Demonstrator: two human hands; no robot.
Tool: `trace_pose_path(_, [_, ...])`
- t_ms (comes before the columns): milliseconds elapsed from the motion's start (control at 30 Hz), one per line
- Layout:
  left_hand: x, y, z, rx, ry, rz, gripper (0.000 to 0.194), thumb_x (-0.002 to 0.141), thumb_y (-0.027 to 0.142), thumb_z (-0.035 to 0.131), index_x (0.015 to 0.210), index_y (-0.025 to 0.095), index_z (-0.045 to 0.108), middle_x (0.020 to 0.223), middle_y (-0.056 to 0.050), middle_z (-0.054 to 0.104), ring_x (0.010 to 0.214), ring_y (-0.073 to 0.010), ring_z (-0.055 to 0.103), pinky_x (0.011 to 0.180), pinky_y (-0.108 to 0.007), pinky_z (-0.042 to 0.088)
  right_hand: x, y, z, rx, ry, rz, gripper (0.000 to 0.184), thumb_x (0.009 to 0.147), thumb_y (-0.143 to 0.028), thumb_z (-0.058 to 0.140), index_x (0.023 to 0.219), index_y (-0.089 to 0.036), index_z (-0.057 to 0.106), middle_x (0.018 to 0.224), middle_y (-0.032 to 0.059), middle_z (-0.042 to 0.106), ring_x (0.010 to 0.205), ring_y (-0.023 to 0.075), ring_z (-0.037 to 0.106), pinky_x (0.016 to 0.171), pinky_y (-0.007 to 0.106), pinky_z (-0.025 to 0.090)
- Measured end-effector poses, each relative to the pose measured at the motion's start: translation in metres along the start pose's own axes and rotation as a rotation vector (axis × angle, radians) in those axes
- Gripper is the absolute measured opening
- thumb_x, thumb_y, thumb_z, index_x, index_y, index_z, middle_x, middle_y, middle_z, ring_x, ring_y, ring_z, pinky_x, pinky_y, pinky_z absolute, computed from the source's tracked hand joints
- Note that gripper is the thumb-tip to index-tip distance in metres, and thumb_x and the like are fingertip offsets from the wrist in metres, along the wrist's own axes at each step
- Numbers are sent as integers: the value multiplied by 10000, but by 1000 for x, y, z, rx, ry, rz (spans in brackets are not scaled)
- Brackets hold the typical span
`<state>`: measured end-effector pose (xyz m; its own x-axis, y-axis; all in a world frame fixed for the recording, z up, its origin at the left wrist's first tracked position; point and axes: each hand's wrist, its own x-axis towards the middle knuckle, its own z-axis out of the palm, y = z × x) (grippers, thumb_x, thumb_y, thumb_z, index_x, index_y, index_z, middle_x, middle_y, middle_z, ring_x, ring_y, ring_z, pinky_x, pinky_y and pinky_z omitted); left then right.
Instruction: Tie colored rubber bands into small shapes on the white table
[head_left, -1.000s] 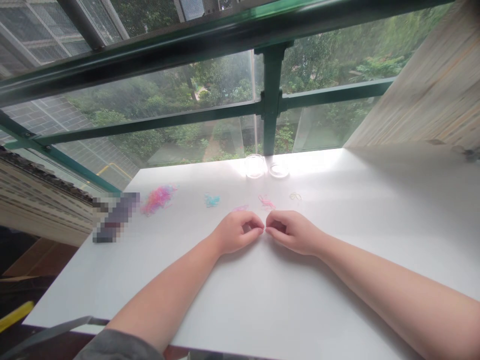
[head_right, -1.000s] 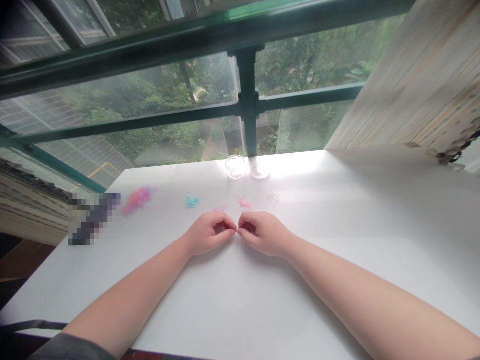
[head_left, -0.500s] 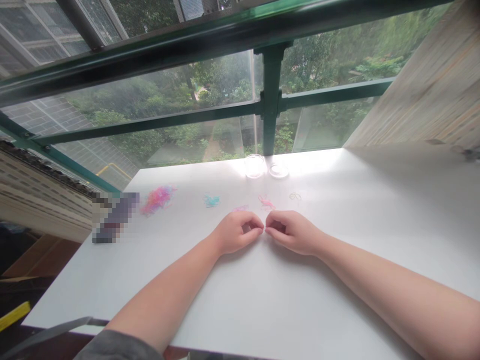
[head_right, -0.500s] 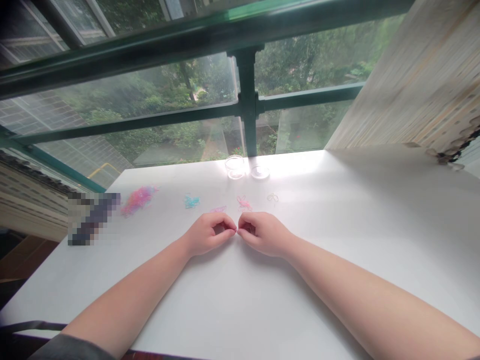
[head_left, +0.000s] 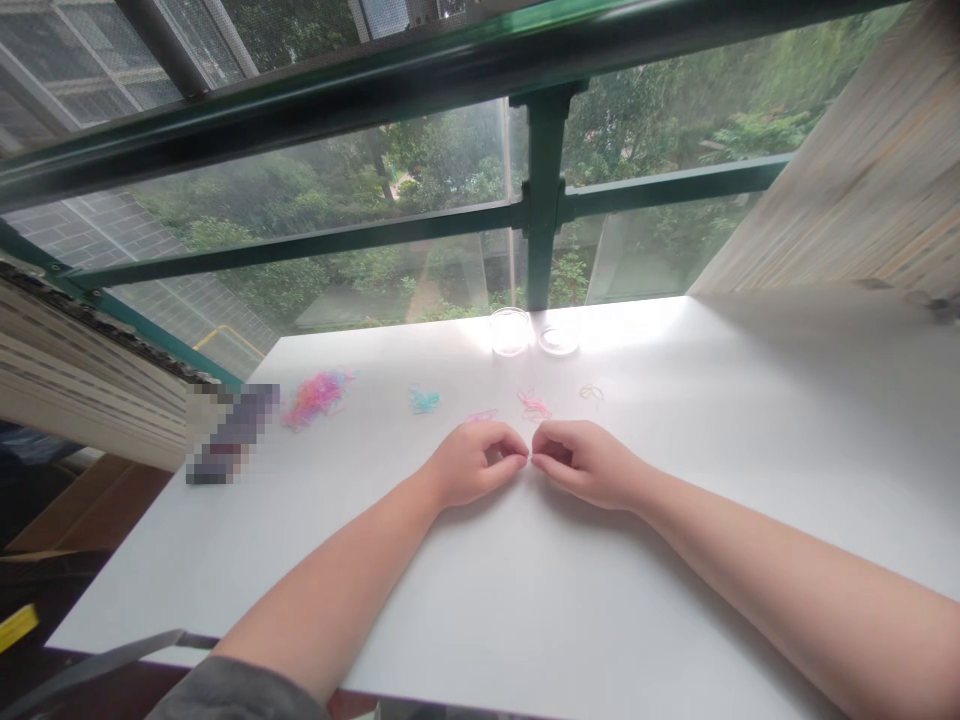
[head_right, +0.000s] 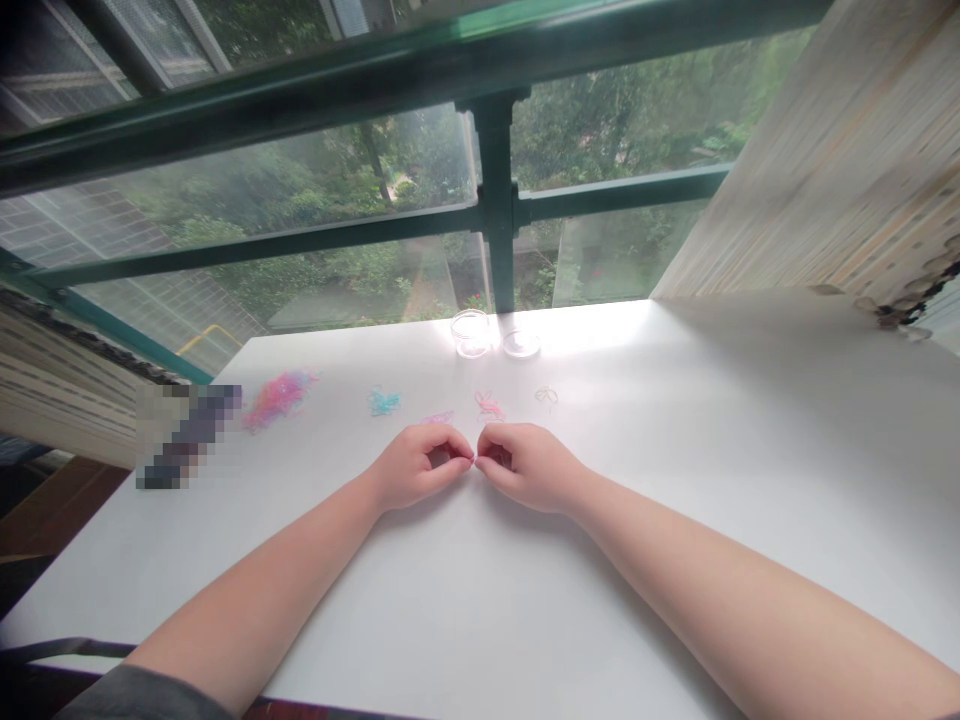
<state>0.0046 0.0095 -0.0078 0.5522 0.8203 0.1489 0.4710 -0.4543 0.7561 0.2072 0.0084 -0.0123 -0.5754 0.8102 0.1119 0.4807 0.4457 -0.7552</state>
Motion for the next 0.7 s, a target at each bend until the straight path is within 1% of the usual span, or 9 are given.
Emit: trace_pose_path(700, [0, 0, 0, 9, -5, -4, 89, 782, 210, 550, 813, 186, 630, 782, -5, 662, 714, -119, 586, 700, -234, 449, 0, 2, 1, 6, 6, -13, 89, 801, -217, 493, 722, -182, 515, 603, -26, 520, 539, 93, 432, 508, 209, 317])
